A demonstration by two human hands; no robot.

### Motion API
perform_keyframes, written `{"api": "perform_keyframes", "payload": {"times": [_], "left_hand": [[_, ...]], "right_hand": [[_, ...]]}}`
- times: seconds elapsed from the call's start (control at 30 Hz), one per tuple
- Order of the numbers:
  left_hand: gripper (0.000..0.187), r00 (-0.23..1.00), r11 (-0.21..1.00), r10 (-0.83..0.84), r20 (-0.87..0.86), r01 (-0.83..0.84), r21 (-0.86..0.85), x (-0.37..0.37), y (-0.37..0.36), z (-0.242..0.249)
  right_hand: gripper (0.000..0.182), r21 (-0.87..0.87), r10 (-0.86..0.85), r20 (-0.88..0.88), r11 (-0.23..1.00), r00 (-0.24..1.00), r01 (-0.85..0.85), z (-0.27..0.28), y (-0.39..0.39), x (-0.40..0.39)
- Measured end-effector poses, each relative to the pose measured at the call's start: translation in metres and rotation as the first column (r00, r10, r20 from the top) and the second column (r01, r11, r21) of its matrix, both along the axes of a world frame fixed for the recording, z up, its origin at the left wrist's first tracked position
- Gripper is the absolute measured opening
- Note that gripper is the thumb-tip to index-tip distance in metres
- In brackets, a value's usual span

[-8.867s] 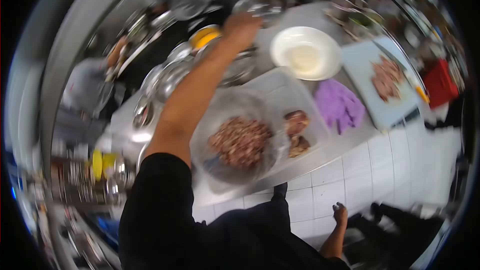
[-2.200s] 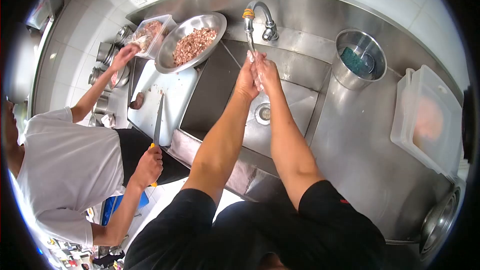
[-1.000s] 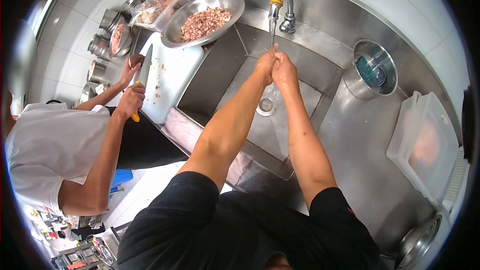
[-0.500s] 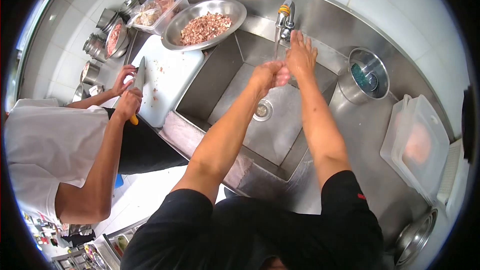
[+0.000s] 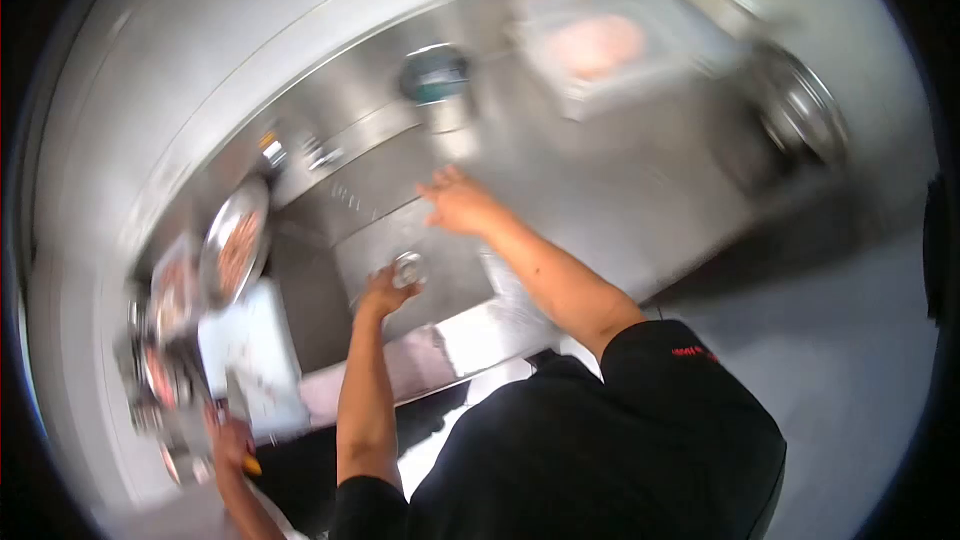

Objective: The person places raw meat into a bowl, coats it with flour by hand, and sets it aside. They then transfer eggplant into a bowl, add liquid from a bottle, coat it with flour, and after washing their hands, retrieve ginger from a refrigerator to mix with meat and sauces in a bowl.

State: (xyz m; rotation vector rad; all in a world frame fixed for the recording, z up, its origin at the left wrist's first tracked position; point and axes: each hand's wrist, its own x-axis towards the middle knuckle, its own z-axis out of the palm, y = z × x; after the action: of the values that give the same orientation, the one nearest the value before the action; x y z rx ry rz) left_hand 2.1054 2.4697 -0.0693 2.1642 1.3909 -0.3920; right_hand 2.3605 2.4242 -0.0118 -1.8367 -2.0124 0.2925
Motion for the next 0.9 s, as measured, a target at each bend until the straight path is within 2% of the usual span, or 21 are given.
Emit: {"api": "perform_keyframes", "payload": {"times": [0.03,0.1,0.13,0.17,0.2,0.23,0.3,0.37,0.4,0.43,0.47,0.5,0.53,0.6,0.63,0.67,0.7,0.8,0.9], "left_hand": [[0.092,0.995,1.000,-0.003,-0.097,0.006,0.028,0.003,0.002,-0.005],[0.084,0.968,0.973,-0.061,-0.243,0.111,0.201,0.024,-0.007,0.013],[0.081,0.963,0.952,-0.116,-0.243,0.178,0.249,0.036,-0.016,0.026],[0.078,0.957,0.926,-0.169,-0.237,0.236,0.294,0.048,-0.022,0.033],[0.078,0.970,0.925,-0.209,-0.125,0.238,0.297,0.058,-0.022,0.033],[0.078,0.969,0.927,-0.245,-0.009,0.238,0.289,0.072,-0.025,0.032],[0.079,0.943,0.893,-0.319,0.089,0.268,0.362,0.101,-0.060,0.046],[0.081,0.908,0.786,-0.415,0.063,0.323,0.526,0.120,-0.101,0.041],[0.082,0.899,0.733,-0.433,0.061,0.312,0.604,0.131,-0.125,0.039],[0.083,0.871,0.719,-0.491,-0.013,0.414,0.558,0.139,-0.150,0.041],[0.084,0.839,0.700,-0.536,-0.092,0.502,0.507,0.142,-0.174,0.041],[0.084,0.805,0.682,-0.570,-0.163,0.575,0.452,0.142,-0.193,0.040],[0.083,0.808,0.677,-0.572,-0.142,0.563,0.474,0.140,-0.202,0.030],[0.081,0.807,0.663,-0.582,-0.103,0.544,0.515,0.139,-0.225,0.006],[0.079,0.805,0.661,-0.590,-0.065,0.527,0.534,0.131,-0.237,0.008],[0.077,0.805,0.663,-0.592,-0.025,0.505,0.553,0.120,-0.250,0.014],[0.075,0.807,0.669,-0.590,0.018,0.477,0.571,0.110,-0.261,0.018],[0.069,0.753,0.664,-0.639,0.156,0.438,0.605,0.080,-0.256,0.008],[0.061,0.737,0.415,-0.674,-0.040,0.424,0.805,0.031,-0.270,0.000]], "right_hand": [[0.051,0.132,-0.094,0.006,0.987,0.996,0.093,-0.001,-0.043,0.007],[0.049,0.179,-0.163,-0.208,0.963,0.964,0.201,0.002,-0.132,0.020],[0.047,0.119,-0.242,-0.255,0.953,0.936,0.279,0.012,-0.184,0.020],[0.044,0.059,-0.317,-0.301,0.935,0.899,0.349,0.029,-0.238,0.015],[0.042,0.000,-0.384,-0.348,0.912,0.855,0.410,0.034,-0.289,0.006],[0.039,-0.082,-0.493,-0.316,0.866,0.811,0.494,0.030,-0.338,-0.004],[0.034,-0.235,-0.667,-0.246,0.745,0.703,0.624,0.024,-0.438,-0.035],[0.032,-0.146,-0.812,-0.180,0.580,0.555,0.802,-0.045,-0.539,-0.056],[0.036,-0.064,-0.925,-0.268,0.295,0.268,0.953,-0.032,-0.591,-0.084],[0.044,0.041,-0.950,-0.287,0.120,0.126,0.992,-0.056,-0.640,-0.091],[0.054,-0.168,-0.902,-0.357,-0.195,-0.244,0.966,-0.005,-0.673,-0.113],[0.060,0.025,-0.862,-0.393,-0.360,-0.322,0.933,-0.008,-0.710,-0.116],[0.067,0.153,-0.801,-0.496,-0.461,-0.336,0.874,-0.014,-0.742,-0.108],[0.076,0.363,-0.833,-0.479,-0.474,-0.276,0.802,0.023,-0.792,-0.095],[0.080,0.249,-0.762,-0.578,-0.507,-0.293,0.826,0.041,-0.810,-0.083],[0.081,0.290,-0.769,-0.579,-0.503,-0.269,0.814,0.054,-0.826,-0.069],[0.085,0.325,-0.765,-0.615,-0.464,-0.188,0.824,0.065,-0.841,-0.052],[0.082,0.231,-0.662,-0.743,-0.395,-0.102,0.889,0.103,-0.866,-0.016],[0.082,0.142,-0.505,-0.859,-0.385,-0.079,0.912,0.097,-0.874,0.016]]}}
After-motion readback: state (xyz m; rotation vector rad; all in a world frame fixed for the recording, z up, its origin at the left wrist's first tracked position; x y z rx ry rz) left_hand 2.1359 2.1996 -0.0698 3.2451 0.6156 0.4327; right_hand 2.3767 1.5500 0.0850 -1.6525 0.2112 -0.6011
